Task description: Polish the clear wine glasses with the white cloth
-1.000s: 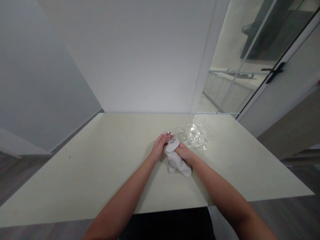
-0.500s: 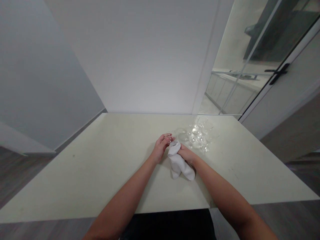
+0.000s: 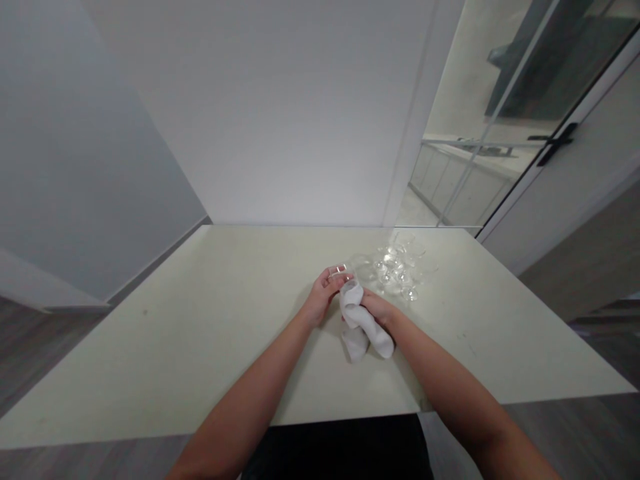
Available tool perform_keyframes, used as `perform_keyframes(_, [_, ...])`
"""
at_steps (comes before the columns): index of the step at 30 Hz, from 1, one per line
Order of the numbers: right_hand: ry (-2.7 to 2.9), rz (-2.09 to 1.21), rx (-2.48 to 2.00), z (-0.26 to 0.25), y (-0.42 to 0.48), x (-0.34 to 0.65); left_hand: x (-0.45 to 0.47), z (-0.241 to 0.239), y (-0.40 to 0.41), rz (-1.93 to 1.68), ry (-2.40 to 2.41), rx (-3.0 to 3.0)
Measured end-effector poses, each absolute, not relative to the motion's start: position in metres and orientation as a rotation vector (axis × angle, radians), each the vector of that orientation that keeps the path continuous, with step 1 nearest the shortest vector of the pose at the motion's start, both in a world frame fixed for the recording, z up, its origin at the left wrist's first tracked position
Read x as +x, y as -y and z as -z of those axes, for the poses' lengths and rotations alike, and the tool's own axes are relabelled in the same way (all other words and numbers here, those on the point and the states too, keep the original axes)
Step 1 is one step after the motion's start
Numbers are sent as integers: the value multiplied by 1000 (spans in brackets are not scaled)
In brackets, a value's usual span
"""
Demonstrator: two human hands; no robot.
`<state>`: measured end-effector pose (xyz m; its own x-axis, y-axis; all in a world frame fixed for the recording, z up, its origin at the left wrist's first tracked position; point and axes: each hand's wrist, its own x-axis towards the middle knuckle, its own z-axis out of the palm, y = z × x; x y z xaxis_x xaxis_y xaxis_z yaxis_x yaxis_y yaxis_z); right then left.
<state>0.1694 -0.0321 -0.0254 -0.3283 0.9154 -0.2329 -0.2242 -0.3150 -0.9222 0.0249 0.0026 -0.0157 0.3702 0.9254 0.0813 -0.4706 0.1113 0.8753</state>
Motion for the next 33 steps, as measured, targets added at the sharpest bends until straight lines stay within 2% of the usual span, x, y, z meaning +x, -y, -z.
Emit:
perform_keyframes(6, [1030,-1696,-1023,25,30,167,25,15,-3,-1095,-614,983])
perform_keyframes(12, [1199,-1496,-1056,30,22,164,27,20,-10,-1244,-690,1029])
perform_keyframes(20, [1177,-1548,-1022,24,26,166,26,10,-3,-1119,-521,940])
perform_keyframes(26, [1324,-1450,-1077,23,26,156,28,14,-5,-1205,-750,941])
perform_keyframes(33, [1225,-1524,-991,22,31,157,24,9,0,-1069,-467,920])
